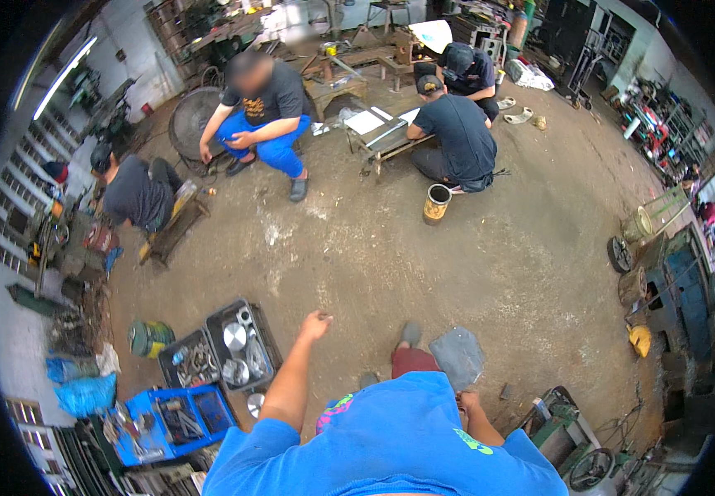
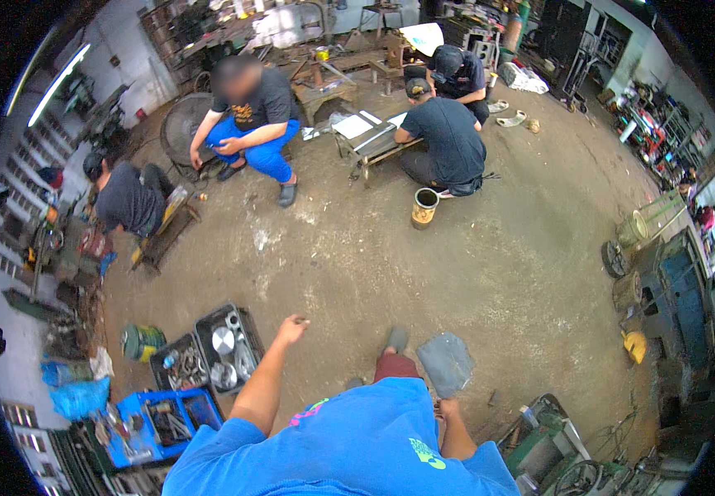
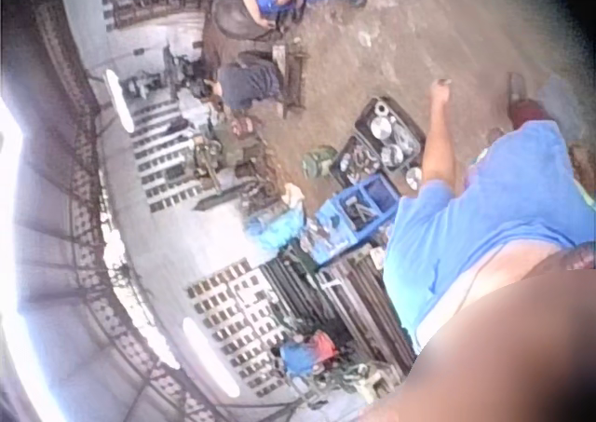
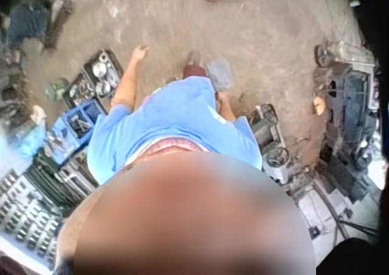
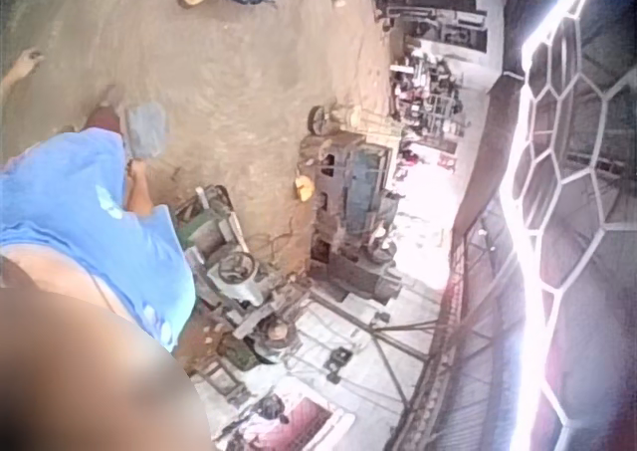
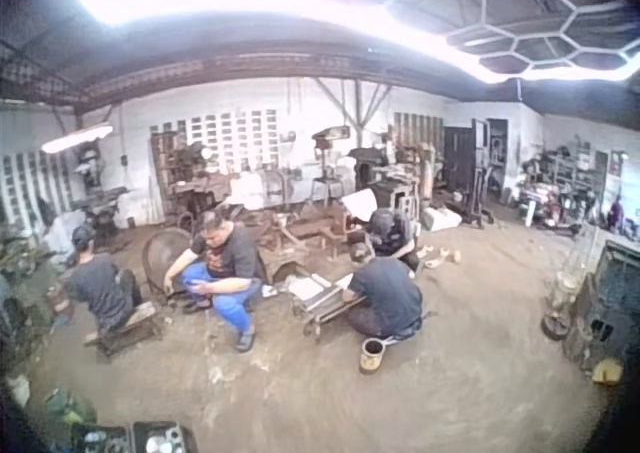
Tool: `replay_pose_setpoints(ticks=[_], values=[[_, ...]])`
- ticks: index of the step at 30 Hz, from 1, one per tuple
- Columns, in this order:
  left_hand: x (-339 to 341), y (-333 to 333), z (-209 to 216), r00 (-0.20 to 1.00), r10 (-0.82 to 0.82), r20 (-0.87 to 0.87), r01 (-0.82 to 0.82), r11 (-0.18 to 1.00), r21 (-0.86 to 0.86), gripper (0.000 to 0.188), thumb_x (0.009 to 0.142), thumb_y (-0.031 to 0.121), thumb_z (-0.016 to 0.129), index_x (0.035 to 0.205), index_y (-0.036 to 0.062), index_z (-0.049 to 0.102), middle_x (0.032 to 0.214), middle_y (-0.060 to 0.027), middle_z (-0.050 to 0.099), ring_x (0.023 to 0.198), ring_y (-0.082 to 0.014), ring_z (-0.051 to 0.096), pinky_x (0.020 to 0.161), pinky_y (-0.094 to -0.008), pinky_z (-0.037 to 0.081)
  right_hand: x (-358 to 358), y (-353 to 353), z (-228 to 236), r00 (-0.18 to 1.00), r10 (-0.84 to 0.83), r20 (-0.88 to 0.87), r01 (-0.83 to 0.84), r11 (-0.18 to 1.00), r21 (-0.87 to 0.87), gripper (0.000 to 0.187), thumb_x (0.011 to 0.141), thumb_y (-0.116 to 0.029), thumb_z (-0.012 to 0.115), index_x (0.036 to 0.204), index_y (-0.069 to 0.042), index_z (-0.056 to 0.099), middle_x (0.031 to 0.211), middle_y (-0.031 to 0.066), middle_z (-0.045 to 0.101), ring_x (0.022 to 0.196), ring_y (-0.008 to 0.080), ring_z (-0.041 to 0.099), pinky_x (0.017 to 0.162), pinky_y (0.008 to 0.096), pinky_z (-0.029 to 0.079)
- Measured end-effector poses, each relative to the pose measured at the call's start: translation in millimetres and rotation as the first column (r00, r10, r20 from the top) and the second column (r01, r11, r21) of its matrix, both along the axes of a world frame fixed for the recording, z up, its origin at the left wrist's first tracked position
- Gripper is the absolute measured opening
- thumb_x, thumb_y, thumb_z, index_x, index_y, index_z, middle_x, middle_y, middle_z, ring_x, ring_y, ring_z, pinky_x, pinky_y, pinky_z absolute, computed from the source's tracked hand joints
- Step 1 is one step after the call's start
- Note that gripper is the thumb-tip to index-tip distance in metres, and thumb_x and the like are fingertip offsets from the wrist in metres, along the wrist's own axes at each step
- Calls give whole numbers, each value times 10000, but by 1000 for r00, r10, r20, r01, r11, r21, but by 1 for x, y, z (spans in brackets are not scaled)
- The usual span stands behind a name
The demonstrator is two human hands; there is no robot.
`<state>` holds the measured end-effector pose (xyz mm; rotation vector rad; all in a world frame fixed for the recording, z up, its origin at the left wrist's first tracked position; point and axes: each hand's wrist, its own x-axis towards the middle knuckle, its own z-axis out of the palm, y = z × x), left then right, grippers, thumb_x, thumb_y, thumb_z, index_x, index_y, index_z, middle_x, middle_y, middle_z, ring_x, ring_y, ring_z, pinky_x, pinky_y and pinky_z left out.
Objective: The person operates a metal lathe, adjusting controls and using a wrench to tighten components. They then measure a rotating metal part with a caliper and continue machining.
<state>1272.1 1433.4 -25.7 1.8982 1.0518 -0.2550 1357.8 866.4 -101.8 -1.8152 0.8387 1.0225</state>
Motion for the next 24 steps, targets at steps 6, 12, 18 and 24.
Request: replay_pose_setpoints(ticks=[6,12,18,24], values=[[135,24,-26,992,-120,40,123,987,-102,432,891,300,668,1214,17,621,987,-148,709,791,-215,688,713,-355,549,91,59,-50,577,800,164,-754,599,-269,247,859,-145,568,991,-49,753,1010,217,702,810,318,688,639,456,537],[109,102,-60,868,63,-493,-228,932,-281,337,903,330,634,1079,45,671,884,-83,699,671,-198,646,559,-365,518,271,119,-53,978,206,40,-207,978,22,304,854,-256,541,915,-37,743,969,218,706,764,326,699,729,408,552],[126,167,-48,754,583,-303,-657,673,-340,358,952,316,544,1199,64,602,1124,-105,673,902,-252,658,786,-432,518,487,247,-10,876,378,298,-383,923,-44,276,929,-188,595,1088,34,639,916,139,699,763,243,673,622,353,530],[200,223,-76,619,642,-453,-785,500,-365,400,954,340,535,1262,89,578,1205,-113,640,996,-250,627,856,-422,495,590,410,39,856,404,322,-435,900,27,361,920,-159,621,1215,47,604,963,140,710,777,221,686,631,333,537]])
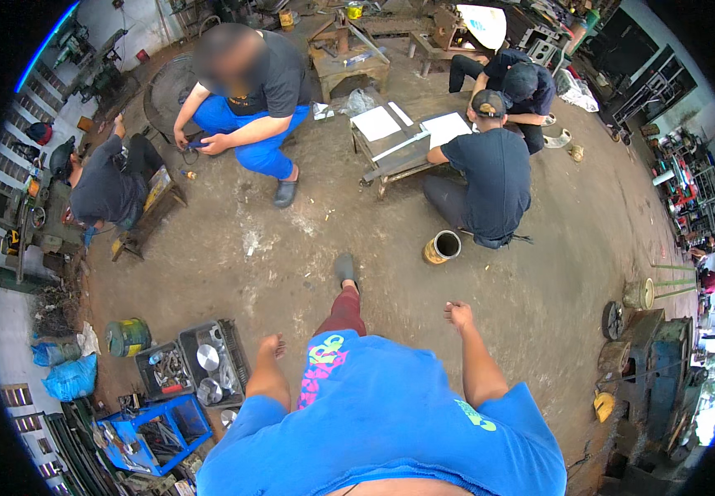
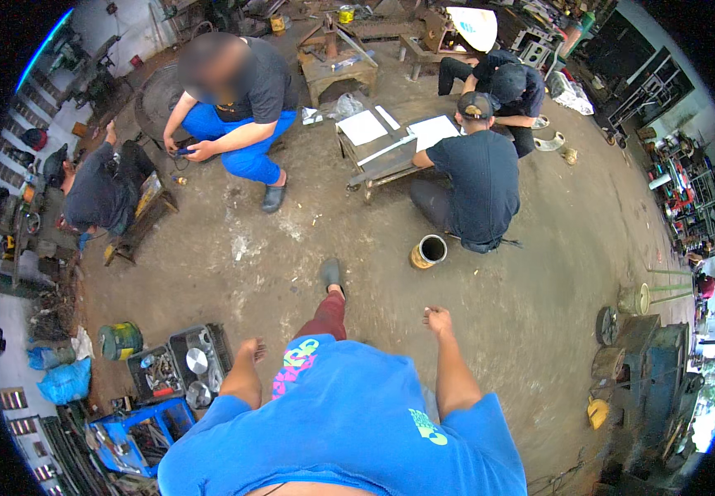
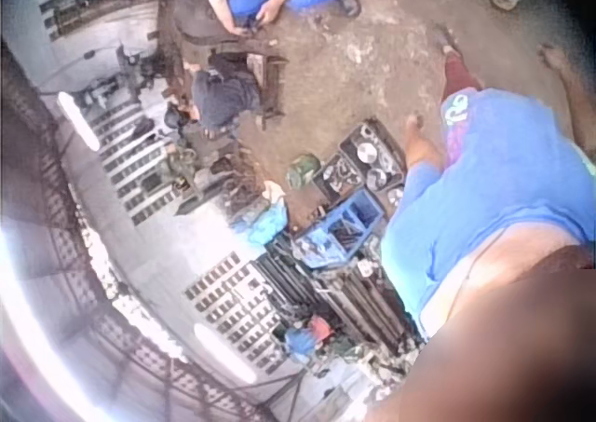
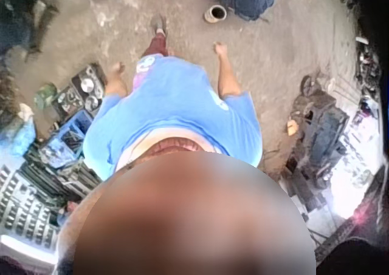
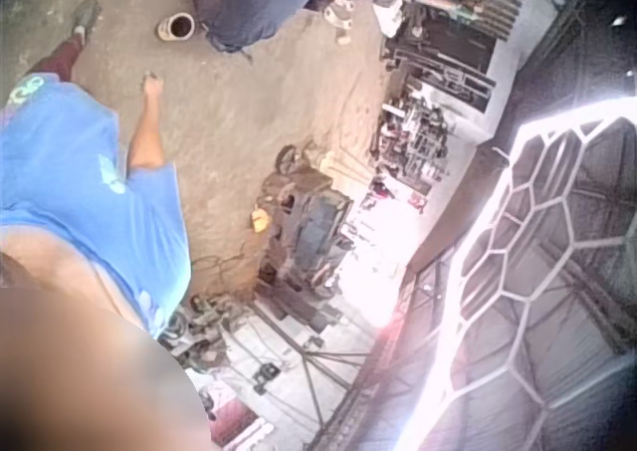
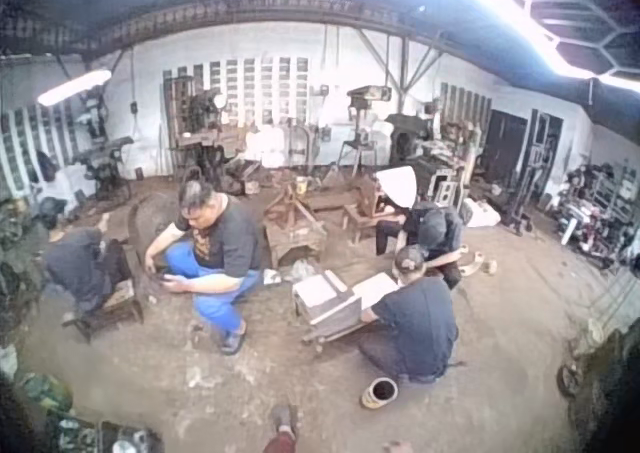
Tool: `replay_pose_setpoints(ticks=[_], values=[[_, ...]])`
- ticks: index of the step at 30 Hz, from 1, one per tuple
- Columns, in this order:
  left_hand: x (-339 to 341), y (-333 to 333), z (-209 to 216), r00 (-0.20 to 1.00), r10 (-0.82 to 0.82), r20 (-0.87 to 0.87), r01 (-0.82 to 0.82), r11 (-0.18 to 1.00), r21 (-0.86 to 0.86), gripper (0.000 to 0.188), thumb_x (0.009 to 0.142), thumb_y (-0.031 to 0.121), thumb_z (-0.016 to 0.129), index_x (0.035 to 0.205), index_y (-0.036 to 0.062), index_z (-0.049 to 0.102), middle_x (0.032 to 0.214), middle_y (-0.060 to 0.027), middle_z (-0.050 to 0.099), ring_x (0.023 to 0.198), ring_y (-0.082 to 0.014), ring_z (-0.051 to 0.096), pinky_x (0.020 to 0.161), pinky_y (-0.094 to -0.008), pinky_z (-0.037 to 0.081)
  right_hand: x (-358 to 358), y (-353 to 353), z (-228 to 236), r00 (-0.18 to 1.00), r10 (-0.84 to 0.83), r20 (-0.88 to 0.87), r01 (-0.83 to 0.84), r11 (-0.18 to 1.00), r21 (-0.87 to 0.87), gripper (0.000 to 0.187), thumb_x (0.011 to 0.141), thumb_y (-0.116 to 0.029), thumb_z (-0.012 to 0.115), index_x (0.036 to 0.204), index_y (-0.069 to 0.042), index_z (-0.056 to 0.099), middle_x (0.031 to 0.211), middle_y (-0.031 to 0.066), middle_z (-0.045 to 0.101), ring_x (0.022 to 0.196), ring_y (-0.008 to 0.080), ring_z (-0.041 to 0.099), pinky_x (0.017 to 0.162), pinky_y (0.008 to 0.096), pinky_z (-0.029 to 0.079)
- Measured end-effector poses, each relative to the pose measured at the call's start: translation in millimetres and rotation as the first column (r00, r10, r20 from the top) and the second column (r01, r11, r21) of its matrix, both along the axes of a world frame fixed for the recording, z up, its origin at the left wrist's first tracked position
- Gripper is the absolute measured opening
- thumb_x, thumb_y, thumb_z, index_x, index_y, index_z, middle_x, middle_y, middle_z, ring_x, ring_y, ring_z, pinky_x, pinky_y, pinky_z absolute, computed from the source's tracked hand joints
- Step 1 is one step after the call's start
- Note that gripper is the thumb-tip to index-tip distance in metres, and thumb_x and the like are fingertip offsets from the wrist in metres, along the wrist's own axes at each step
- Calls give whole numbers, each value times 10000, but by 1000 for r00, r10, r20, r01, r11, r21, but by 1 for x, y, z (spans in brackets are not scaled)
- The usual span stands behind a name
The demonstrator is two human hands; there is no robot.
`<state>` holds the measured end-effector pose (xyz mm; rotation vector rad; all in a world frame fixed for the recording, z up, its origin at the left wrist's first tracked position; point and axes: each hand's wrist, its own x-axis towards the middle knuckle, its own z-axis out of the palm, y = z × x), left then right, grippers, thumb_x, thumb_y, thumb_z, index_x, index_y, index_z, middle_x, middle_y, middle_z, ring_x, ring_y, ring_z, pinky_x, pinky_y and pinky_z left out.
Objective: The person operates a metal lathe, adjusting controls and using a wrench to tighten components. They then measure a rotating metal part with a caliper and continue machining.
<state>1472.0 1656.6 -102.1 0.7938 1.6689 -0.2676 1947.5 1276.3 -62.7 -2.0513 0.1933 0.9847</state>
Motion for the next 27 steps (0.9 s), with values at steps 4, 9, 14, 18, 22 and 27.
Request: replay_pose_setpoints(ticks=[4,9,14,18,22,27], values=[[78,65,-34,998,46,30,-45,997,-56,440,958,380,508,1290,95,558,1282,-110,607,1114,-256,590,913,-424,478,17,62,-1,993,77,-86,-85,993,-87,344,908,-153,635,1204,22,625,951,132,713,767,217,688,622,340,540],[196,183,-44,996,-65,59,67,998,-19,459,941,399,517,1240,57,590,1207,-121,631,1040,-265,601,797,-437,497,49,89,9,975,21,-221,-54,988,-142,276,924,-184,606,1153,-31,630,942,115,698,753,231,670,628,363,525],[323,306,-17,895,-446,-7,412,822,392,318,896,263,611,1007,-31,663,839,-118,675,738,-220,633,604,-406,503,111,109,17,972,-173,-158,150,978,-146,261,915,-156,586,1131,-21,644,934,106,702,728,219,672,614,363,531],[405,355,-6,912,-350,212,222,858,463,369,872,269,665,1105,-15,621,843,-129,686,667,-215,636,555,-361,499,153,136,4,953,-239,-187,216,967,-134,257,921,-169,584,1127,-24,634,915,96,693,703,208,660,600,352,520],[444,363,-37,903,-430,-19,395,813,428,310,847,223,651,1065,2,651,816,-126,693,646,-228,646,543,-365,502,203,162,-18,938,-232,-257,189,965,-180,244,931,-190,579,1112,-36,633,898,90,685,712,208,658,615,353,517],[457,321,-68,823,-538,-180,561,819,117,249,800,175,561,941,45,719,808,-129,709,669,-235,673,591,-388,529,307,219,-59,921,-154,-357,103,982,-158,206,914,-193,570,1031,-49,659,951,101,689,804,245,669,679,408,542]])
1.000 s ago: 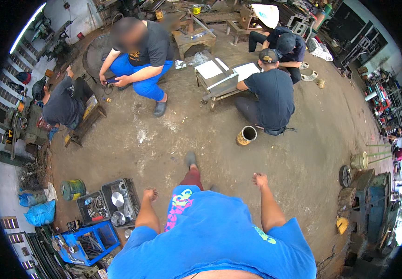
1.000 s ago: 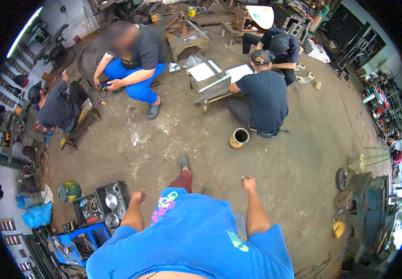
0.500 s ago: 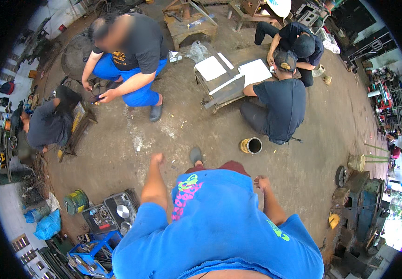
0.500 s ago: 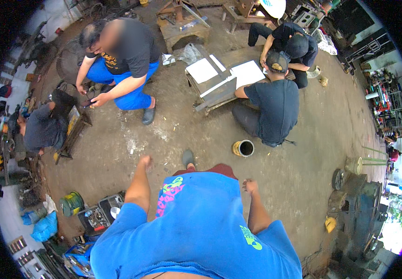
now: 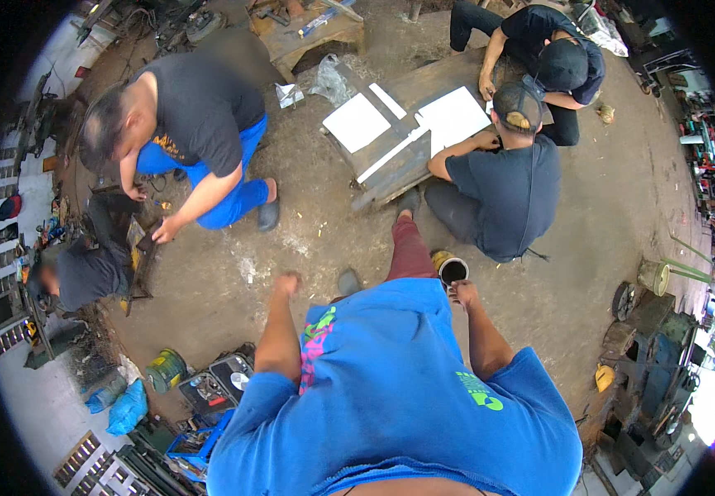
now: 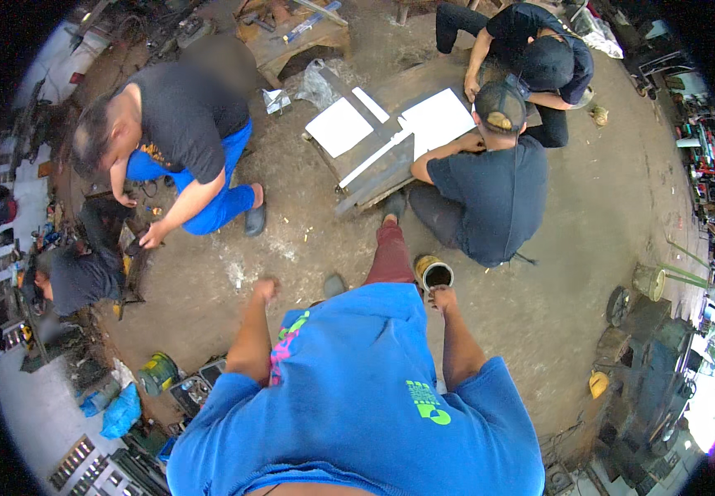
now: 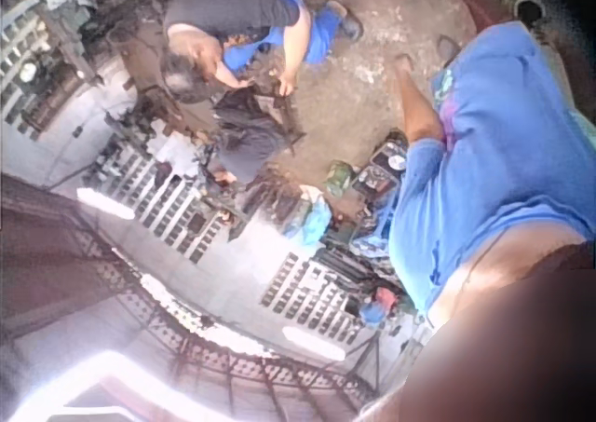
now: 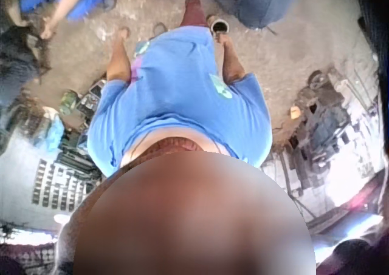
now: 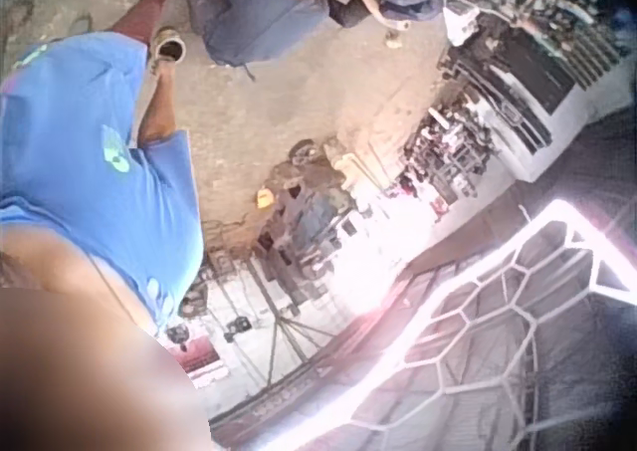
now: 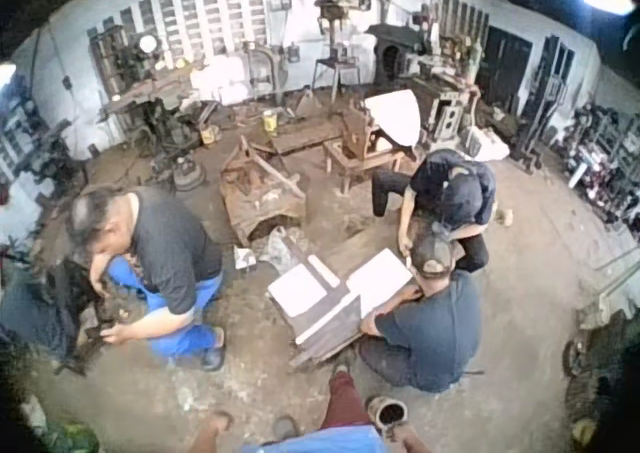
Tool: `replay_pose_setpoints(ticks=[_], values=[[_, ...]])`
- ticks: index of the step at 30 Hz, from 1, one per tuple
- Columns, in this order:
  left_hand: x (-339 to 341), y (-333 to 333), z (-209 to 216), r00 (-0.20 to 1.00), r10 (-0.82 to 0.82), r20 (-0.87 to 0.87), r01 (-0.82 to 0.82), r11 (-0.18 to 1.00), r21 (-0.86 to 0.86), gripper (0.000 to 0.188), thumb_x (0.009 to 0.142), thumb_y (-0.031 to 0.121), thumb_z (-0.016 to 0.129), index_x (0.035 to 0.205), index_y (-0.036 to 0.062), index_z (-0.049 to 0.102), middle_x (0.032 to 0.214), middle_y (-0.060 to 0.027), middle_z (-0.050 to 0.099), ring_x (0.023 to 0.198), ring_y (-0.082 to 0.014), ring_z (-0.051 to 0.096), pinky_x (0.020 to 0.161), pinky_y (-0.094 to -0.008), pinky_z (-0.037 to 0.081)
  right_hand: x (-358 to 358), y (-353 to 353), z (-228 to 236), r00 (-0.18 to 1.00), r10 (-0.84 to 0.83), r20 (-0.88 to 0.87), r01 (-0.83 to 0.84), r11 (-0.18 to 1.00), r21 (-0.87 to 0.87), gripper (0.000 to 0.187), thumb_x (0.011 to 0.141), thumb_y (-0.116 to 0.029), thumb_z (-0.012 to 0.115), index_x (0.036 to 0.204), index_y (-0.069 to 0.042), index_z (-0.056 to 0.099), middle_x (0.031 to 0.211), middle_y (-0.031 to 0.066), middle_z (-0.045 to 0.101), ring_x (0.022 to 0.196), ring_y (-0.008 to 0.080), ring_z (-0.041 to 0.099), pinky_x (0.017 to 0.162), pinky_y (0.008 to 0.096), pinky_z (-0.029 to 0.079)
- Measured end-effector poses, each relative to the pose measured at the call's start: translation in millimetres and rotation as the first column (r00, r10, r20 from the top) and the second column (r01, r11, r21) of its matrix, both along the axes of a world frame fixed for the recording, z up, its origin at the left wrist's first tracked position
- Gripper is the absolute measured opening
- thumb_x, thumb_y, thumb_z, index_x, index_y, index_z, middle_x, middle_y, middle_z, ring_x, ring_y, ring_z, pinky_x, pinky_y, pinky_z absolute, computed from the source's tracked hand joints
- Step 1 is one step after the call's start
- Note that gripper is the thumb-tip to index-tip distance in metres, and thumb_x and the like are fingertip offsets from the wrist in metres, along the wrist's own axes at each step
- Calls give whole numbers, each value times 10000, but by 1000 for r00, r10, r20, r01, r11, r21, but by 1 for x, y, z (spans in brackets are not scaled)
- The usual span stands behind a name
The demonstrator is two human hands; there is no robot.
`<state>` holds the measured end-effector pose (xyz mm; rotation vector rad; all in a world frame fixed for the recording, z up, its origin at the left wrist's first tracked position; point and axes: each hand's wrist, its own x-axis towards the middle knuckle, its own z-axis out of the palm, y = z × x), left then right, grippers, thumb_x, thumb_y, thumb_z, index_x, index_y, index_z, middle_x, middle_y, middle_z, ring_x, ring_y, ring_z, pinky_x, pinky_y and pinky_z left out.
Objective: The person operates a metal lathe, adjusting controls and using a wrench to tighten components. They then measure a rotating metal part with a caliper and continue machining.
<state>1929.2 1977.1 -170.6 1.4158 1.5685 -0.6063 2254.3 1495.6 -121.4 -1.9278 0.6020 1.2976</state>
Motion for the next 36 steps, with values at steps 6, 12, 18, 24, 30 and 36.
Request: replay_pose_setpoints(ticks=[6,12,18,24,30,36], values=[[81,-62,43,981,191,35,-177,954,-243,295,842,174,633,1090,19,670,887,-143,704,696,-236,680,610,-345,538,195,140,-28,650,680,339,-675,722,-153,268,885,-248,609,1026,-34,687,928,158,698,775,272,686,753,380,529],[185,-63,90,950,276,149,-271,961,-48,383,862,148,635,1215,2,601,968,-164,697,705,-202,676,572,-316,515,302,267,-26,512,741,434,-794,601,-91,342,894,-315,626,1053,-19,688,1016,172,705,915,320,683,833,401,513],[210,-62,102,943,321,88,-311,944,-110,409,873,178,642,1233,-7,583,976,-150,702,727,-206,687,575,-305,511,309,298,-55,473,831,293,-807,542,-235,360,904,-337,607,1089,-38,687,1126,187,673,1048,368,632,901,442,506],[189,-64,83,918,396,10,-385,899,-207,447,892,257,673,1245,4,571,964,-142,709,718,-218,691,556,-320,514,276,291,-61,282,950,133,-949,297,-110,367,880,-355,613,1097,-71,696,1151,195,661,1081,382,615,938,443,497],[182,-44,73,923,384,7,-366,885,-287,390,897,226,663,1217,21,580,906,-112,696,694,-210,685,534,-323,513,272,296,-9,333,915,228,-925,364,-108,382,889,-354,589,1129,-76,692,1181,197,649,1101,385,608,968,437,480],[198,31,80,906,403,132,-364,898,-250,386,875,156,652,1226,28,557,883,-102,690,671,-191,666,536,-309,504,291,294,24,654,673,345,-680,723,-123,366,864,-310,649,1117,-50,694,1037,198,687,933,325,671,883,397,512]])
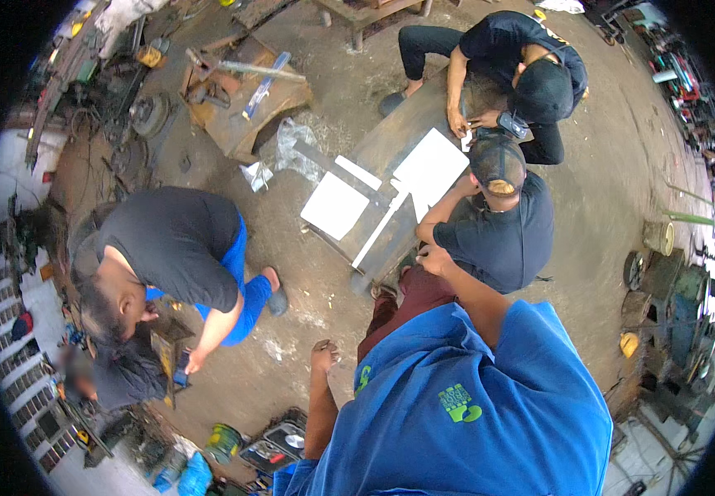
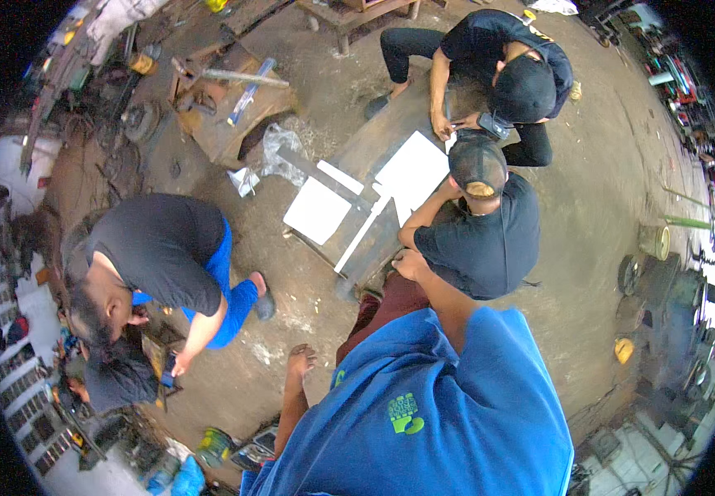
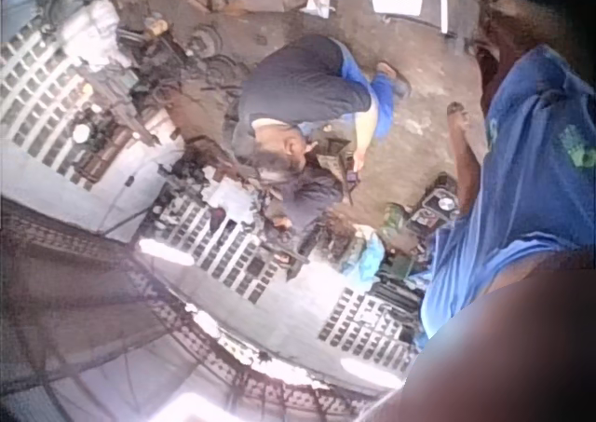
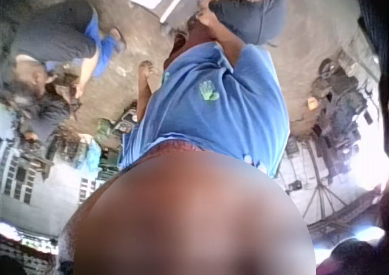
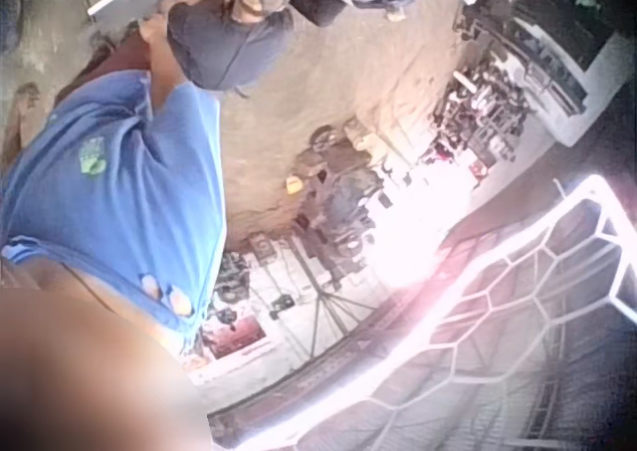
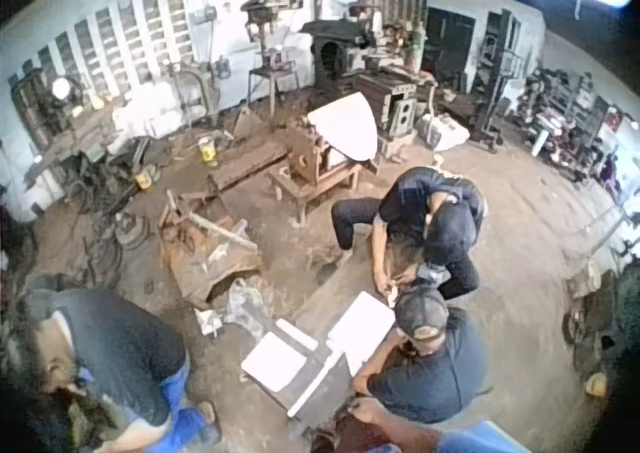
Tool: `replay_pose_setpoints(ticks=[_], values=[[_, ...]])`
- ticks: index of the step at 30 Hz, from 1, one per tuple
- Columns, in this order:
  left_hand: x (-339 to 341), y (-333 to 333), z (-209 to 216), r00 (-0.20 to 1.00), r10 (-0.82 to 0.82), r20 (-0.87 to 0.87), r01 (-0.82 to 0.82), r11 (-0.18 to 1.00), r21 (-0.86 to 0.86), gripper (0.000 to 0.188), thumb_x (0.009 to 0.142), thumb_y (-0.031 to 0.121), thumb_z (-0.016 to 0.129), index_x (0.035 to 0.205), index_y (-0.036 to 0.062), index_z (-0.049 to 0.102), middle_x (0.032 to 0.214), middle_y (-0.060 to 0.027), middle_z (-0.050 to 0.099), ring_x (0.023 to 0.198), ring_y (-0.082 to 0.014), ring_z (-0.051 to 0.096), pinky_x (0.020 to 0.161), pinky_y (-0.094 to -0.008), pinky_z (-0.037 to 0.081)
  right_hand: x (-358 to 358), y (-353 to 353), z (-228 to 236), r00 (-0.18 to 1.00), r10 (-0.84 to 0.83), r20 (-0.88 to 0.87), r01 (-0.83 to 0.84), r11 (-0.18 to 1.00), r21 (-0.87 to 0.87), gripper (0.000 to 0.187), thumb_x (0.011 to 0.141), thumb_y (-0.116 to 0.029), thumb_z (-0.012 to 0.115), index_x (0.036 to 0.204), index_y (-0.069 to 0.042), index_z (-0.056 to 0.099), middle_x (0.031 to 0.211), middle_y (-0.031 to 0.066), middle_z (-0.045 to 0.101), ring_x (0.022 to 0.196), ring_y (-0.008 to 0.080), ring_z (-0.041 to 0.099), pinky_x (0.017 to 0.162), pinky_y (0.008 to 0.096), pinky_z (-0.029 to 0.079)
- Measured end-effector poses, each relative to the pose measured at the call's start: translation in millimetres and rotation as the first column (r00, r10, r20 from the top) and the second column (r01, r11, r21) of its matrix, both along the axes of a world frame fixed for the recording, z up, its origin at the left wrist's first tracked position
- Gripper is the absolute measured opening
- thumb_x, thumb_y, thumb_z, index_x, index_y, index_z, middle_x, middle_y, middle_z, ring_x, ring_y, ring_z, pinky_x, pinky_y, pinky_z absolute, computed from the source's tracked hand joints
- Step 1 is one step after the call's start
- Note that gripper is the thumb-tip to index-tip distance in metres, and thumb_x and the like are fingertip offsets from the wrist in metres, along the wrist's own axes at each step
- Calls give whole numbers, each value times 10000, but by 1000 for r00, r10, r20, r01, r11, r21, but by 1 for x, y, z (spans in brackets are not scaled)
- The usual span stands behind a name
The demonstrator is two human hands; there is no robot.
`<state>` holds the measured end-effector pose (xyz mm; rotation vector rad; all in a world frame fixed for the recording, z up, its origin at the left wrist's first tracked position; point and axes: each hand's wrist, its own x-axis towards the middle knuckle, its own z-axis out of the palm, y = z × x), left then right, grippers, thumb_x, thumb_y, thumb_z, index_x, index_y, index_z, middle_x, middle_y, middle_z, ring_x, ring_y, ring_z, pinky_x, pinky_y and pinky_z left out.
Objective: The person operates a metal lathe, adjusting controls and using a wrench to tighten components. They then measure a rotating metal part with a caliper and continue machining.
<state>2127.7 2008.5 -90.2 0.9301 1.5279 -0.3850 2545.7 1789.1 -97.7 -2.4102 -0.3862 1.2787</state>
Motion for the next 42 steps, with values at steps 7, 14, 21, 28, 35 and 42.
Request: replay_pose_setpoints(ticks=[7,14,21,28,35,42], values=[[4,52,38,990,-134,-41,138,980,140,324,889,168,619,1193,73,563,944,-114,692,746,-210,670,612,-324,520,14,-64,-15,916,-394,-68,398,916,45,261,878,-204,657,1060,-22,697,821,120,712,696,185,687,701,324,545],[24,13,69,997,32,-76,-16,980,200,368,902,186,638,1234,52,552,957,-126,686,737,-213,672,558,-321,507,41,-131,-56,979,-204,-17,202,977,-71,309,871,-328,631,984,-55,723,896,170,719,747,296,707,781,396,550],[57,-35,94,982,-101,-161,125,981,145,404,923,208,624,1280,42,532,988,-138,683,765,-212,676,581,-313,518,83,-135,-65,903,-264,-340,229,964,-138,292,909,-287,633,963,-10,707,808,111,710,662,203,700,556,332,555],[55,-42,103,995,-26,-99,46,977,209,428,928,223,632,1297,42,513,1002,-130,679,740,-204,670,588,-309,515,98,-122,-36,931,-121,-344,45,975,-219,360,900,-335,629,885,16,710,790,156,700,666,254,693,595,361,550],[57,-56,97,993,-15,-118,34,986,164,409,937,220,616,1295,51,511,1003,-122,673,761,-196,658,604,-309,508,117,-88,-9,946,284,-159,-256,950,179,512,875,-467,599,987,21,710,1088,266,659,1060,414,618,924,455,474],[60,-53,86,995,43,-92,-24,980,196,374,940,211,607,1266,48,525,988,-116,673,718,-185,641,576,-302,494,133,-25,43,986,136,-93,-87,908,409,467,851,-406,663,1118,-23,685,1107,226,676,1057,370,640,927,414,490]])
